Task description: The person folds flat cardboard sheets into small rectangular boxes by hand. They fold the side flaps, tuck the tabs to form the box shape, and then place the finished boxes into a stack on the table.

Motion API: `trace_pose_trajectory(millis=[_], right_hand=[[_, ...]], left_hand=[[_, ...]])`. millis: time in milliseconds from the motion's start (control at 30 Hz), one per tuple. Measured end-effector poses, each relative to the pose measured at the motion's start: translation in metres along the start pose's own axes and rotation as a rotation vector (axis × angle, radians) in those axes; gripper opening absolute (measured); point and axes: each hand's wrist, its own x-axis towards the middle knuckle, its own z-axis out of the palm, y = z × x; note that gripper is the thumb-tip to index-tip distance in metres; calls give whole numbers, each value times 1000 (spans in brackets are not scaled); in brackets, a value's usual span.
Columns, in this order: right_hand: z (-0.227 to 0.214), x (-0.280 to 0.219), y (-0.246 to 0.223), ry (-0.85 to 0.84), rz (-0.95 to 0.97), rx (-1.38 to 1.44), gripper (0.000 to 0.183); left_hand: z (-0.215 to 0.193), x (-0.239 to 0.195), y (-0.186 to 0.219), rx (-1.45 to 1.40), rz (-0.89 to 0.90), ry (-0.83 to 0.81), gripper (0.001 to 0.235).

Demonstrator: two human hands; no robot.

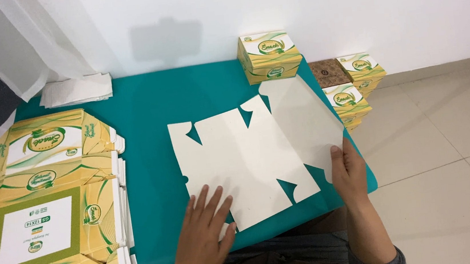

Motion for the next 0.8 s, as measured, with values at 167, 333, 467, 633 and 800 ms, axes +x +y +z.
trace_pose_trajectory(millis=[167, 333, 467, 633, 800], right_hand=[[2, -6, -40, -70, -132, 113, 22], [49, -23, -58, -357, -285, 114, 19], [91, -46, -76, -735, -484, 48, 48], [77, -56, -62, -904, -762, -102, 76], [46, -36, -33, -1023, -749, -278, 87]], left_hand=[[28, -18, -28, 137, -86, -197, 56], [16, -9, -19, -54, -262, -204, 66], [15, -23, -23, -296, -426, 96, 93], [20, -24, -22, -141, -477, 81, 70], [30, -29, -31, -9, -398, -70, 49]])
